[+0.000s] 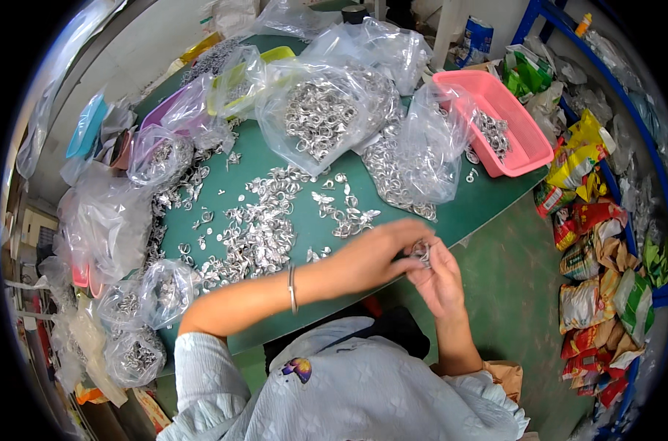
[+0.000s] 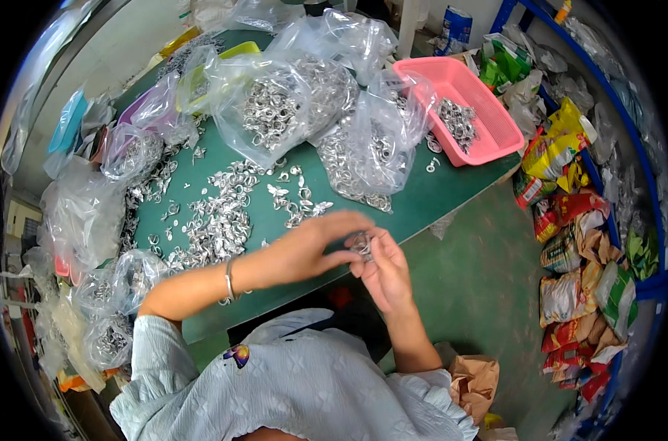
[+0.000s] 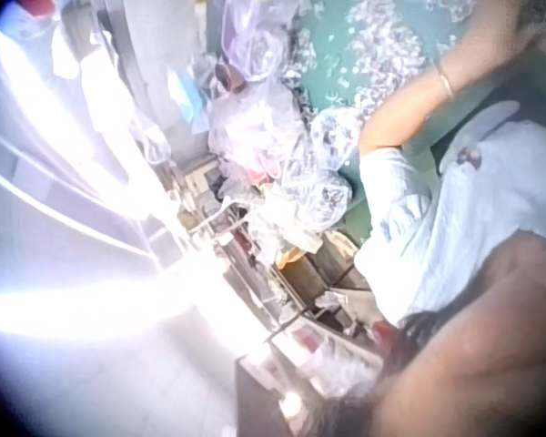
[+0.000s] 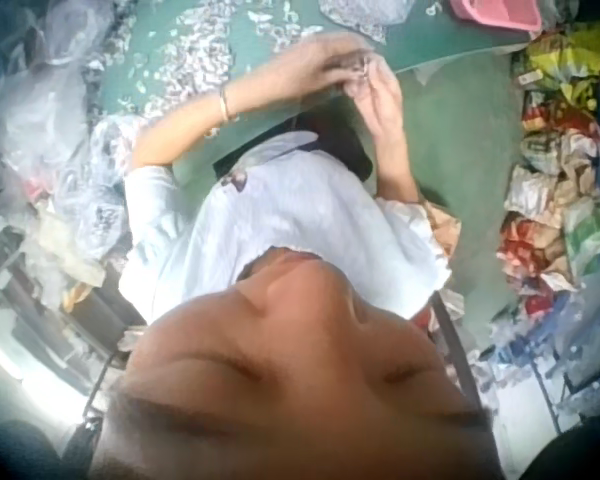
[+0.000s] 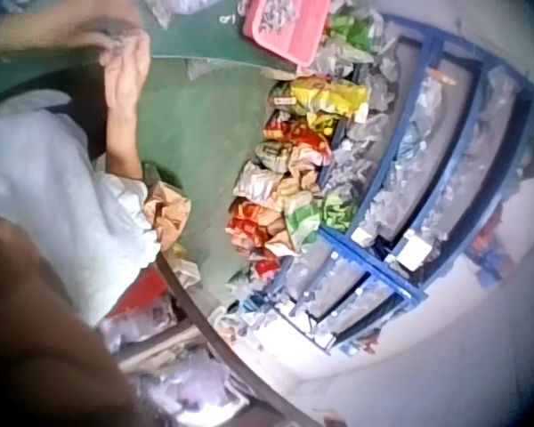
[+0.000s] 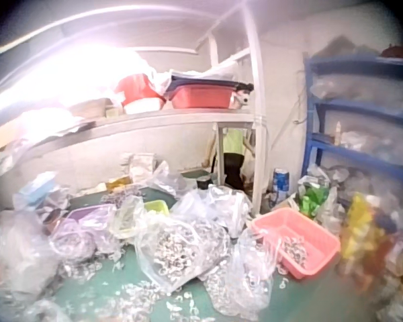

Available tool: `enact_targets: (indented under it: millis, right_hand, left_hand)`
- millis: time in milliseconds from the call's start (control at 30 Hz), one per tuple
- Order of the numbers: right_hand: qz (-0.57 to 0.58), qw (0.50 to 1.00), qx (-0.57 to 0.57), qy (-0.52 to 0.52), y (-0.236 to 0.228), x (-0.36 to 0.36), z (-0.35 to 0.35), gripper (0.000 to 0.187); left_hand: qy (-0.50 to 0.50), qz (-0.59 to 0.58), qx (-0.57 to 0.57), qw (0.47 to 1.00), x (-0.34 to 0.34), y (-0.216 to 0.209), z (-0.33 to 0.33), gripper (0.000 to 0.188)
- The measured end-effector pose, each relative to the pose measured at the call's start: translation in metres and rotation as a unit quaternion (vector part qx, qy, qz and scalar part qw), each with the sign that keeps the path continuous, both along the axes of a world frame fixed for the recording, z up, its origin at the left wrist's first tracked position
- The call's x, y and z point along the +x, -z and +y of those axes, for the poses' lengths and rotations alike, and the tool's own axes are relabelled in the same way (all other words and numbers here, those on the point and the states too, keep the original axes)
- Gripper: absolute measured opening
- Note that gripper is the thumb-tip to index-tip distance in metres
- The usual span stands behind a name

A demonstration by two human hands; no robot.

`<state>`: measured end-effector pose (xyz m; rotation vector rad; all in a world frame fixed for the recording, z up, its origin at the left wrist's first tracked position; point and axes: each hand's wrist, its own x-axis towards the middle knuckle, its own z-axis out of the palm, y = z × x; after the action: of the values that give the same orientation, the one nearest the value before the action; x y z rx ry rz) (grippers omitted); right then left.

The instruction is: The person sorts small silver-colored metal jewelry components, including rings and decorative shapes, on a green table. They pick up items by hand, separate them into piles, and transfer them into clear plastic bags and pink containers.

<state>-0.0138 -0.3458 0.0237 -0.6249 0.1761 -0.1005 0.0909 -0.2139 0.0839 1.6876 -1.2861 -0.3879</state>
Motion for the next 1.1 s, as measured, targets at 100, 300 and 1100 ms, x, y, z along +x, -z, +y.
enact_targets:
  millis: [100,300,1100]
  right_hand:
    - [0.006,0.998,-0.047,-0.041,0.004,0.005,0.012,0.018]
    - [0.022,0.931,-0.358,-0.064,-0.018,0.017,-0.025,0.015]
    - [-0.288,0.532,-0.796,-0.041,0.019,0.188,0.113,0.05]
  left_hand:
    - [-0.053,0.014,-0.021,0.998,-0.01,0.016,0.019,0.031]
    - [-0.209,0.543,-0.184,0.792,-0.016,0.032,0.062,0.027]
    - [-0.333,0.526,-0.239,0.745,-0.053,0.075,0.168,0.031]
